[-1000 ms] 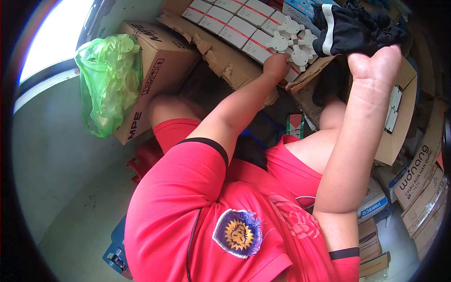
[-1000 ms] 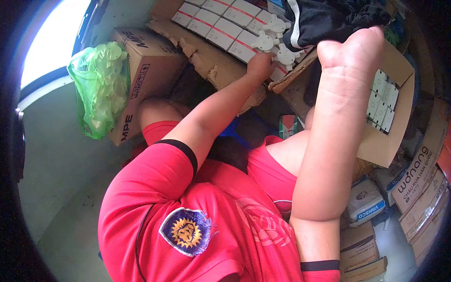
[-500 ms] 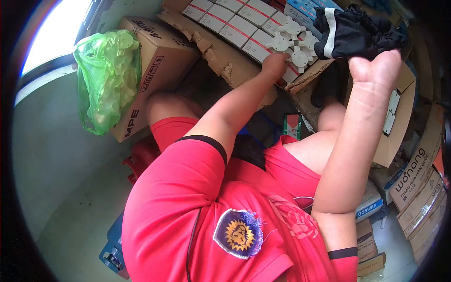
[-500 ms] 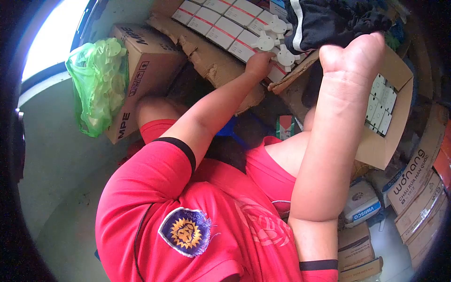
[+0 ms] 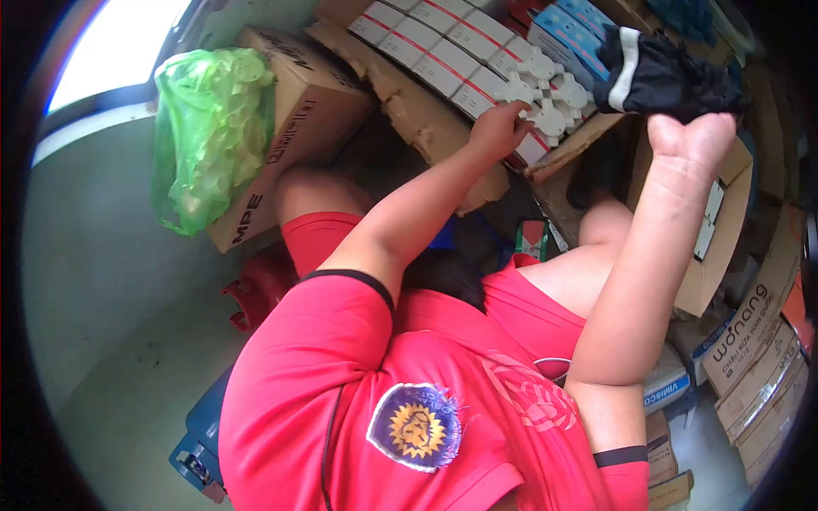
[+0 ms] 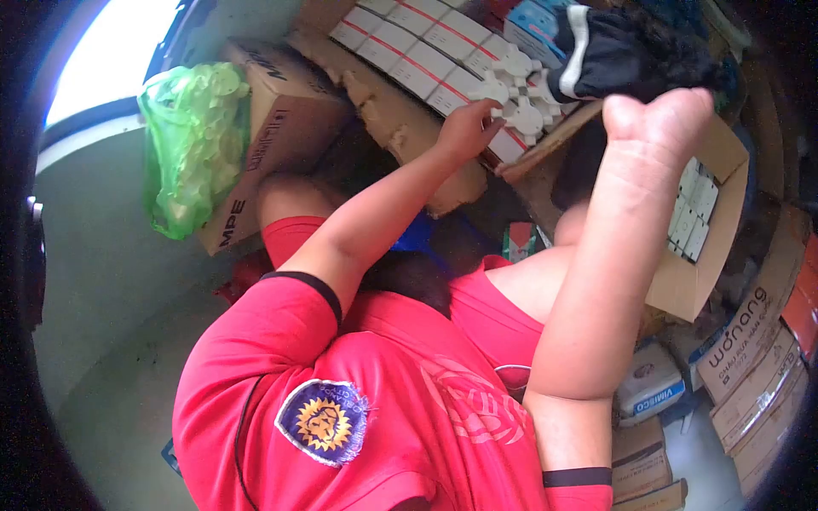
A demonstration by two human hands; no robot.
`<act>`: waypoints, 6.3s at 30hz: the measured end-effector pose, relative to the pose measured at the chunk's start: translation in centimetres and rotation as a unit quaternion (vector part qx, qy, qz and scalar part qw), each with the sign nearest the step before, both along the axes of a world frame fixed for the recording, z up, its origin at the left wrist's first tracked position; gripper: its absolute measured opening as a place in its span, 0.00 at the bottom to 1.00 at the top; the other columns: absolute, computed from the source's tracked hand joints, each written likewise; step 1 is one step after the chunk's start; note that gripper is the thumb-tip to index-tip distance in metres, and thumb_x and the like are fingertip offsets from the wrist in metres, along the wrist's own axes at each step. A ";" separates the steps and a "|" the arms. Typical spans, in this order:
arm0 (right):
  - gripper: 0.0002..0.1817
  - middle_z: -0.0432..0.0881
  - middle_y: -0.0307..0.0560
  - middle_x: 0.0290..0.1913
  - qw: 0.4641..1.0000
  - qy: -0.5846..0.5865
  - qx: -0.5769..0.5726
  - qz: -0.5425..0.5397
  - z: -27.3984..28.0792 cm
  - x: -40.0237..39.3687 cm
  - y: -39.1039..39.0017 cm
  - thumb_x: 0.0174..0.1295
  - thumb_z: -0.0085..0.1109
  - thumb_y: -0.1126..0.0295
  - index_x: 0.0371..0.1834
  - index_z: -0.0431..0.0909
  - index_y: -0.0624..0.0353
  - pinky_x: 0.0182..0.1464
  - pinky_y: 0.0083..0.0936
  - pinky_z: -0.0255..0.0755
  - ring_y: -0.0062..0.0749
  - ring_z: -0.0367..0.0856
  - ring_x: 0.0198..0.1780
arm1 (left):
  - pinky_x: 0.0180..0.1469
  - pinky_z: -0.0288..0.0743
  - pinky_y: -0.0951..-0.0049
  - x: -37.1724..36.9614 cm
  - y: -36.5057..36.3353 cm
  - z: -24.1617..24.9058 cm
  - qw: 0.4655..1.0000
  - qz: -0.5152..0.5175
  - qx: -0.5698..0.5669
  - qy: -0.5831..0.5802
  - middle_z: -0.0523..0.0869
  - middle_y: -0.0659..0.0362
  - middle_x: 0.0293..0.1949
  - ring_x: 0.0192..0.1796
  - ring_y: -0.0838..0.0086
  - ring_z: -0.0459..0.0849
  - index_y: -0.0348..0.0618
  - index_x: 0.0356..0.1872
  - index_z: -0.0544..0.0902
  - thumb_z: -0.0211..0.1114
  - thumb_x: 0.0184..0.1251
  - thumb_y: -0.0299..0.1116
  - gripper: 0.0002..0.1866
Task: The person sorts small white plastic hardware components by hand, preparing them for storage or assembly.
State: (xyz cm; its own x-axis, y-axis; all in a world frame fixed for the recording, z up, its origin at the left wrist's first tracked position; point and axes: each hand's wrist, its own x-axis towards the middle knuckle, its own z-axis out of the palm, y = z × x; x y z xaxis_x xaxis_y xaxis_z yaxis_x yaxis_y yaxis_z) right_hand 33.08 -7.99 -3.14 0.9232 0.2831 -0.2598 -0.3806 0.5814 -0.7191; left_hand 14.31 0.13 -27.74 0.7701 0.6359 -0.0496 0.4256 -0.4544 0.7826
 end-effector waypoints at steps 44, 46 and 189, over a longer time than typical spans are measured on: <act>0.32 0.75 0.52 0.67 0.798 -0.143 0.256 0.527 0.3 -19.0 5.1 0.69 0.58 0.48 0.70 0.70 0.56 0.66 0.51 0.70 0.51 0.77 0.63 | 0.35 0.78 0.77 -21.2 5.8 28.7 0.906 0.204 -0.196 -0.315 0.88 0.60 0.38 0.33 0.80 0.83 0.37 0.47 0.86 0.68 0.70 0.32 0.11; 0.27 0.78 0.54 0.60 0.783 -0.475 -0.027 0.401 0.4 -21.1 4.5 0.68 0.62 0.49 0.62 0.73 0.55 0.55 0.48 0.76 0.54 0.82 0.55 | 0.33 0.77 0.78 -18.0 2.9 27.0 0.876 0.227 -0.307 -0.296 0.88 0.61 0.36 0.32 0.80 0.83 0.39 0.47 0.86 0.65 0.71 0.30 0.09; 0.18 0.85 0.59 0.43 0.804 -0.523 -0.170 0.226 -2.6 -14.5 3.2 0.72 0.55 0.61 0.49 0.80 0.68 0.50 0.39 0.76 0.52 0.85 0.45 | 0.39 0.80 0.73 -11.6 2.1 23.8 0.764 0.187 -0.503 -0.359 0.88 0.61 0.40 0.37 0.75 0.86 0.39 0.53 0.82 0.62 0.78 0.51 0.22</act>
State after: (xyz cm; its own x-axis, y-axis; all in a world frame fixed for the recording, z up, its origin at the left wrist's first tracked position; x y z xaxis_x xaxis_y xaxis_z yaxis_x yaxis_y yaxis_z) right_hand 18.58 -4.81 -5.73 0.5104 0.7276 0.4584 0.4187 0.2553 -0.8715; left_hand 2.68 2.18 -3.95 0.6012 0.7374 -0.3078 -0.3255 0.5778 0.7485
